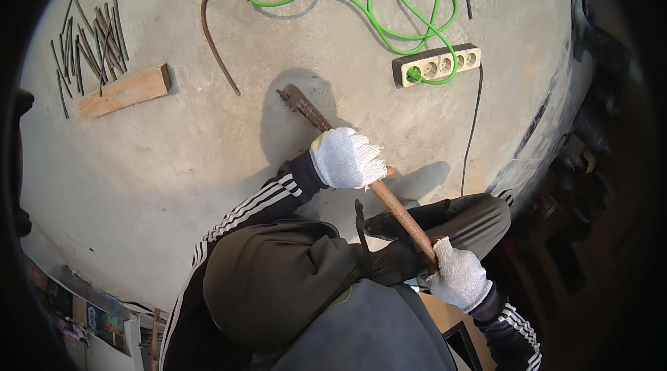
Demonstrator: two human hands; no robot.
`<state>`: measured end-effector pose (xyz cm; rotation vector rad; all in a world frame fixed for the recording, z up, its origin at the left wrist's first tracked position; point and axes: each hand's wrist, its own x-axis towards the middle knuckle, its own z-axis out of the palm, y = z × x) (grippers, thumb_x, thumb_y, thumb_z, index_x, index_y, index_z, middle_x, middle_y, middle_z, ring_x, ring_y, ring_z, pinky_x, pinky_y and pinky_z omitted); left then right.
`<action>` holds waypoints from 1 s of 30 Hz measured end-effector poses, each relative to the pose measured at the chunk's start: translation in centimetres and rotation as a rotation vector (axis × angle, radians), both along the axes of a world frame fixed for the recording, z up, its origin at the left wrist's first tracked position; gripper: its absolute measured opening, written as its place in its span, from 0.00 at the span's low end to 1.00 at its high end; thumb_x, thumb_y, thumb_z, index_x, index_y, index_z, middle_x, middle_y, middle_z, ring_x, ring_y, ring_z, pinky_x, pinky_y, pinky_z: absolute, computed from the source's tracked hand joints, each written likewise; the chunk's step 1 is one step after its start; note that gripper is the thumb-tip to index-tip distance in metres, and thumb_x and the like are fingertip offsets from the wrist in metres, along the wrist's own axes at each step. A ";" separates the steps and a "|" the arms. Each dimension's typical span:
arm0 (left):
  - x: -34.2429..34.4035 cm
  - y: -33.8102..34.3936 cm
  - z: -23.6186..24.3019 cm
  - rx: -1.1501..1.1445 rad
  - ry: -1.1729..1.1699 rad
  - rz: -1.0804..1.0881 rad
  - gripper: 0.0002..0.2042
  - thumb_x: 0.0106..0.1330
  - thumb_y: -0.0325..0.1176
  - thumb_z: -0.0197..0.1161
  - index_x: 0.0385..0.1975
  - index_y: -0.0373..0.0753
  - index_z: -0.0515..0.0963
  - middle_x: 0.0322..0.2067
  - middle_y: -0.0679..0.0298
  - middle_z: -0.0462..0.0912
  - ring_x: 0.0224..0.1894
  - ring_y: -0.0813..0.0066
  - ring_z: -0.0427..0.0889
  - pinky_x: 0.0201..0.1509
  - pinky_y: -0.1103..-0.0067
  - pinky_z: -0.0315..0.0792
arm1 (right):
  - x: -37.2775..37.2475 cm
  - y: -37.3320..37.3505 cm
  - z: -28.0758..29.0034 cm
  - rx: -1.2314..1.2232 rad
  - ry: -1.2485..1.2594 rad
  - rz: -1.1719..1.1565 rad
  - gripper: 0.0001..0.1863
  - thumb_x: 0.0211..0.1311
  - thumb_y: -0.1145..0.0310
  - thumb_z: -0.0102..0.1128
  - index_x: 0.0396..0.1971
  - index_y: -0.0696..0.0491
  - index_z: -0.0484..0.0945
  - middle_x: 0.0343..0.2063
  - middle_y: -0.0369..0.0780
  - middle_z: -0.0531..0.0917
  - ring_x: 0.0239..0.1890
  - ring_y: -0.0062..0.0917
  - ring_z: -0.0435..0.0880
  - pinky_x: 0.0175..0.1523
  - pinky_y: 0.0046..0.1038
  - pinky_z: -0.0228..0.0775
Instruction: The person uses a crowbar to bend and break a long metal rod into shorter pieces on a concrete floor. They then use an angle grinder to cut additional metal rods to length, placing the cut pieces in a pile. The person repeats the bending and cutting process several times.
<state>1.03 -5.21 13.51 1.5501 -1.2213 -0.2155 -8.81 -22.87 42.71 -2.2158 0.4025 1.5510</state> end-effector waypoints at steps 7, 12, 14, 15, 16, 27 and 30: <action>0.7 -0.9 1.1 0.156 -0.039 -0.130 0.05 0.61 0.45 0.70 0.32 0.55 0.87 0.22 0.69 0.80 0.24 0.67 0.84 0.23 0.69 0.73 | -1.8 -1.2 0.2 0.050 0.024 -0.167 0.21 0.59 0.71 0.69 0.50 0.59 0.73 0.19 0.49 0.80 0.25 0.51 0.85 0.29 0.46 0.76; 0.0 -1.4 1.2 0.111 -0.023 -0.143 0.16 0.62 0.46 0.73 0.14 0.51 0.79 0.14 0.65 0.76 0.17 0.63 0.79 0.20 0.69 0.70 | -5.1 -0.4 -0.9 0.086 0.040 -0.221 0.21 0.58 0.69 0.70 0.47 0.59 0.72 0.18 0.47 0.80 0.21 0.47 0.85 0.26 0.45 0.76; -0.3 -1.0 0.7 0.124 -0.016 -0.178 0.17 0.62 0.46 0.73 0.13 0.51 0.79 0.13 0.65 0.76 0.16 0.63 0.79 0.20 0.69 0.70 | -6.3 0.1 -1.4 0.090 0.173 -0.301 0.21 0.57 0.69 0.70 0.46 0.59 0.71 0.19 0.47 0.80 0.22 0.48 0.85 0.27 0.45 0.77; -0.6 -0.8 0.2 0.118 -0.001 -0.212 0.17 0.63 0.46 0.73 0.13 0.51 0.79 0.13 0.65 0.76 0.16 0.62 0.78 0.21 0.69 0.71 | -6.9 0.3 -2.0 0.109 0.143 -0.336 0.21 0.56 0.70 0.70 0.46 0.59 0.71 0.19 0.47 0.80 0.23 0.49 0.85 0.28 0.45 0.77; -1.0 -0.7 -0.3 0.104 0.016 -0.250 0.18 0.63 0.47 0.72 0.13 0.51 0.79 0.13 0.65 0.75 0.16 0.62 0.78 0.21 0.69 0.71 | -7.5 0.7 -2.6 0.109 0.147 -0.368 0.21 0.56 0.70 0.70 0.46 0.59 0.71 0.19 0.47 0.81 0.23 0.49 0.86 0.28 0.45 0.77; -1.1 -3.2 0.1 0.458 -0.032 -0.301 0.05 0.56 0.39 0.71 0.31 0.50 0.85 0.26 0.65 0.80 0.30 0.61 0.84 0.36 0.66 0.77 | -9.9 -2.3 -5.3 0.154 -0.258 -0.275 0.17 0.58 0.74 0.67 0.43 0.59 0.70 0.17 0.49 0.77 0.23 0.52 0.83 0.26 0.47 0.73; -2.5 -1.6 0.4 0.499 -0.034 -0.017 0.11 0.51 0.34 0.73 0.35 0.45 0.85 0.30 0.62 0.81 0.36 0.57 0.84 0.45 0.61 0.77 | -10.0 -3.7 -5.6 0.210 -0.065 -0.382 0.19 0.60 0.72 0.69 0.44 0.61 0.68 0.18 0.52 0.77 0.24 0.56 0.82 0.28 0.48 0.72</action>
